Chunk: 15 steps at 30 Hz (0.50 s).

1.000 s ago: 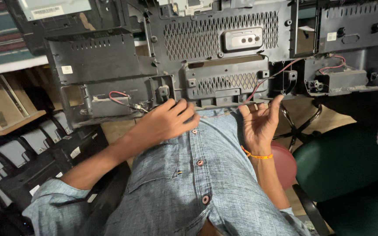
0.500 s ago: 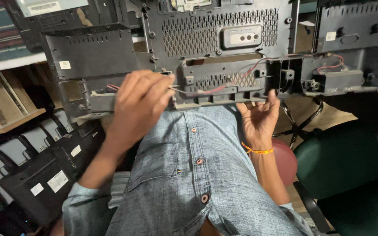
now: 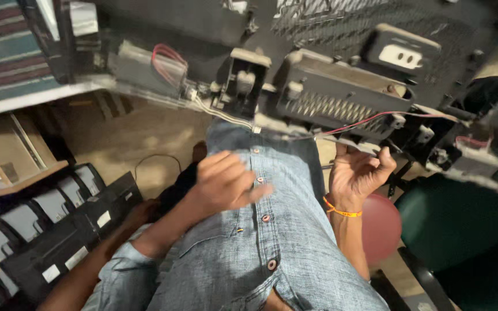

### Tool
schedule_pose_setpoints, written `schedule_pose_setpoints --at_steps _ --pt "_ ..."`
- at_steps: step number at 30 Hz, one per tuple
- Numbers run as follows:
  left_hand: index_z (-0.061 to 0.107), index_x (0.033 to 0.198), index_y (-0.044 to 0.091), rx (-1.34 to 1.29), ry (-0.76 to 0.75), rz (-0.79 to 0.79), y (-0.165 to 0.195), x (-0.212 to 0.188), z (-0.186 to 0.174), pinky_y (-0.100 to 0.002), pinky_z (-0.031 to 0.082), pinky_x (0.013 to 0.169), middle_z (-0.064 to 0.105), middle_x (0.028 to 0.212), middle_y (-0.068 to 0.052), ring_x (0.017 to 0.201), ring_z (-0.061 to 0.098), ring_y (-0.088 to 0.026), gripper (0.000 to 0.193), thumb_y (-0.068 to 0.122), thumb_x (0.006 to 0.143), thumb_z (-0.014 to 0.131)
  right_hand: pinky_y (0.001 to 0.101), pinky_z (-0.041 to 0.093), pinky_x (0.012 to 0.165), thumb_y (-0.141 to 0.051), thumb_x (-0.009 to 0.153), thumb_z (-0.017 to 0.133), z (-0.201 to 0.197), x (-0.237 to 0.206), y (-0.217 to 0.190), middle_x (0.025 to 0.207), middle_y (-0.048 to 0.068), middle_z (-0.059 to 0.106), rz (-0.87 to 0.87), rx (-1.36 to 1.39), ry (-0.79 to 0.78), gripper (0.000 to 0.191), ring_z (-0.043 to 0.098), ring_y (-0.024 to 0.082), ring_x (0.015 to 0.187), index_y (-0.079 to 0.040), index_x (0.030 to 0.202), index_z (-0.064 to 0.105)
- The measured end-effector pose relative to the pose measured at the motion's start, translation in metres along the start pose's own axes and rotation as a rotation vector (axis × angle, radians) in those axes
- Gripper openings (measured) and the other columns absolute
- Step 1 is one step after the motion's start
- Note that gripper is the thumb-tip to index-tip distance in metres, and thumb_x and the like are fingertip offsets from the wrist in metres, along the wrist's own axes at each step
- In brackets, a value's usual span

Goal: The person works on an opened television lying on a repair bench, handling internal panels, cables and a metal bracket, repositioning the chassis and connecting wires. Near the end they pick up a cordless drill and work on the TV's internal components.

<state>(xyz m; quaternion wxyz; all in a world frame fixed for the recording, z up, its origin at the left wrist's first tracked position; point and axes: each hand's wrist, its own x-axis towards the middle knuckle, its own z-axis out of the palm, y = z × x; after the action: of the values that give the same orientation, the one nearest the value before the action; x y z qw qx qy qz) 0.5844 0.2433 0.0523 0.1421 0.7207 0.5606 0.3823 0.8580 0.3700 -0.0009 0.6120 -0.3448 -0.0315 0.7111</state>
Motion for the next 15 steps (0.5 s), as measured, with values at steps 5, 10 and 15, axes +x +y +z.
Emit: schedule_pose_setpoints --at_steps 5,10,15 --pt "0.051 0.13 0.0 -0.975 0.272 -0.491 -0.011 0.042 0.064 -0.033 0.052 0.095 0.063 0.114 -0.005 0.107 0.064 -0.017 0.052 0.031 0.096 0.075 0.0557 0.039 0.124 -0.016 0.09 0.072 0.029 -0.033 0.042 0.124 0.011 0.073 -0.042 0.107 -0.067 0.017 0.066 0.03 0.125 -0.006 0.104 0.068" --pt "0.057 0.102 0.003 -1.458 0.72 -0.648 -0.016 0.104 0.105 -0.029 0.04 0.082 0.058 0.095 0.003 0.092 0.049 -0.006 0.031 0.029 0.106 0.073 0.052 0.036 0.127 -0.016 0.092 0.072 0.05 -0.057 0.09 0.129 0.013 0.069 -0.086 0.164 -0.171 0.032 0.06 0.03 0.132 0.0 0.12 0.07" --pt "0.057 0.088 0.008 -1.298 0.868 -0.561 -0.044 0.142 0.095 -0.029 0.036 0.071 0.051 0.084 0.009 0.08 0.041 -0.004 0.029 0.028 0.102 0.072 0.0447 0.036 0.131 -0.02 0.102 0.067 0.074 -0.072 0.12 0.141 0.011 0.064 0.003 0.321 -0.236 0.031 0.054 0.026 0.14 -0.006 0.13 0.067"
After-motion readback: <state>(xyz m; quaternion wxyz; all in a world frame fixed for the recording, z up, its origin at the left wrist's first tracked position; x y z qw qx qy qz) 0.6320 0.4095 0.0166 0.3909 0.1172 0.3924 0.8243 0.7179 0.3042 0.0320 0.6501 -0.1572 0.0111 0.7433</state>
